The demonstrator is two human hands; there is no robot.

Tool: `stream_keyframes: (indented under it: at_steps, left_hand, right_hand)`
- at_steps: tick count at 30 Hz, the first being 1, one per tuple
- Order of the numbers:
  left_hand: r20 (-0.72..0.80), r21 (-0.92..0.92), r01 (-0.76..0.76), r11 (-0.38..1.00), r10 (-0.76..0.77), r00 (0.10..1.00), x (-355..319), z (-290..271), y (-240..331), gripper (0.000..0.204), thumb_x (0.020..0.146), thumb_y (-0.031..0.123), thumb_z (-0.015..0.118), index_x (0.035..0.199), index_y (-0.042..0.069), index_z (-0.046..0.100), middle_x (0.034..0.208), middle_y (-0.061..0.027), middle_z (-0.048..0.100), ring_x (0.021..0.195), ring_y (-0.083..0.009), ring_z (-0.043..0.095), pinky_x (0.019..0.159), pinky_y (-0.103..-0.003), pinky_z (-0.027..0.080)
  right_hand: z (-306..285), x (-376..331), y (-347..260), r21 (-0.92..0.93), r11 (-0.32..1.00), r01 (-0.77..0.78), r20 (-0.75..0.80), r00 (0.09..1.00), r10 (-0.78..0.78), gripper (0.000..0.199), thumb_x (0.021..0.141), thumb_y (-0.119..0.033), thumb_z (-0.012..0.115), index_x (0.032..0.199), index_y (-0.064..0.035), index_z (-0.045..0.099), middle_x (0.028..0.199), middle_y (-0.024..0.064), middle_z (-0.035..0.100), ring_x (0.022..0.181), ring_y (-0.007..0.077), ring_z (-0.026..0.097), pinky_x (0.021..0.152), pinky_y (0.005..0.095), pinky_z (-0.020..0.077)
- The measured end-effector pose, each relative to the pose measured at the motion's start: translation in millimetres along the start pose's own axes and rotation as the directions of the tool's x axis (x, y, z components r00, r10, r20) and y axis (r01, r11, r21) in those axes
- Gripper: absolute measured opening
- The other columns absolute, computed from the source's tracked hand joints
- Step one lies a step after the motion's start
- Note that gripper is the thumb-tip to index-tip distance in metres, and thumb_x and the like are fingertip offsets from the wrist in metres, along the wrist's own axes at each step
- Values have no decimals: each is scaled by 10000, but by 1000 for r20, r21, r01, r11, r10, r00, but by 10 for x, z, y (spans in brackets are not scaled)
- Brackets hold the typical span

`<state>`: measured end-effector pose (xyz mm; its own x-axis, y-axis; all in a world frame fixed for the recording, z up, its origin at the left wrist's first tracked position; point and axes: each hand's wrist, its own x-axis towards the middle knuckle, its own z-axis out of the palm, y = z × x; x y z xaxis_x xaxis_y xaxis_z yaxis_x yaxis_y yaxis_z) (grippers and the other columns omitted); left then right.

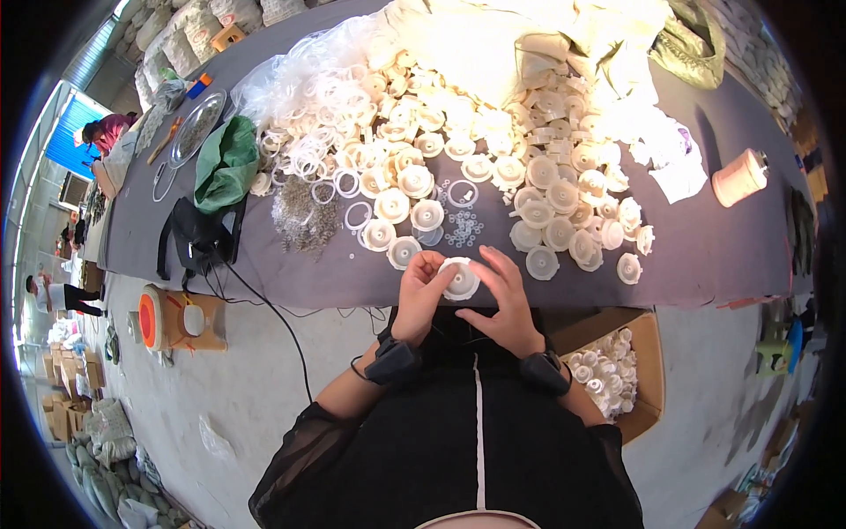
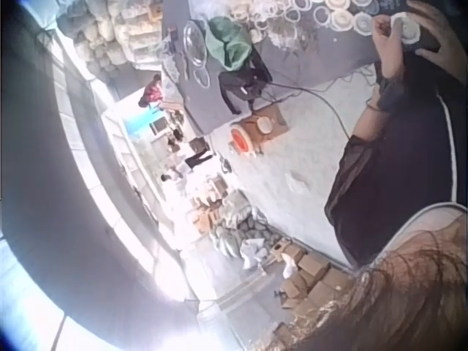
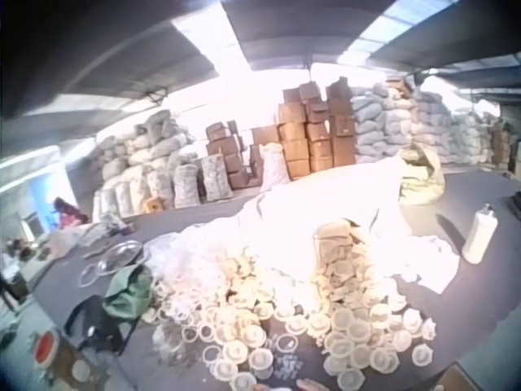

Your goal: Inspecting and sorting white plastic components into a cardboard box on a workbench.

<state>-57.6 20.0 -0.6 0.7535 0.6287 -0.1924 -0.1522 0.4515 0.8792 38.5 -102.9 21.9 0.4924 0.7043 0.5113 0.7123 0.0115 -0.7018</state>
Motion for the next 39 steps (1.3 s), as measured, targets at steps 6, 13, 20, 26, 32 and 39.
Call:
stream_keyframes:
  at_steps: [6,13,20,26,32,39]
  left_hand:
    - [303,269,24,963,-108,947,378,94,239,149,867,172,564,902,27,572,834,-16,583,737,-87,541,653,-241,440]
    - [507,862,-485,-149,277,816,1220,110,157,75,699,108,634,751,57,619,762,-99,559,729,-281,573,650,-358,463]
    - [597,788,-519,-330,207,775,1447,79,86,41,655,85,603,652,56,575,705,-97,533,721,-270,551,648,-375,455]
    - [576,810,-580,-87,299,760,1335,165,262,77,649,61,617,648,28,546,672,-101,553,650,-249,561,585,-340,455]
    - [313,619,-338,709,172,934,1340,32,262,59,769,34,631,741,18,581,749,-23,603,647,-72,553,582,-204,432]
    - [376,516,-493,701,332,865,795,297,317,92,776,-26,617,865,-1,624,811,-36,607,715,-75,553,645,-209,452]
  right_hand:
    - [28,-90,367,-23,1000,4,-139,990,-7,336,670,-61,710,987,-51,598,1061,116,575,908,241,580,766,309,469]
    - [-65,-108,497,778,449,-440,52,757,651,222,885,-182,539,983,9,595,883,54,631,753,101,591,653,223,465]
    - [-154,-114,570,892,104,-439,258,686,680,248,909,-217,482,1025,-16,570,943,84,634,809,148,616,671,254,476]
    - [-116,-78,592,888,107,-447,248,663,706,230,906,-205,487,1013,-21,574,931,70,634,816,138,615,686,250,473]
    - [-46,-94,591,873,106,-476,265,647,715,221,900,-203,501,1004,-25,581,915,53,636,807,122,612,674,239,474]
    - [-2,-33,561,851,145,-505,235,612,755,226,896,-224,514,1009,-41,586,925,33,635,813,104,607,671,232,475]
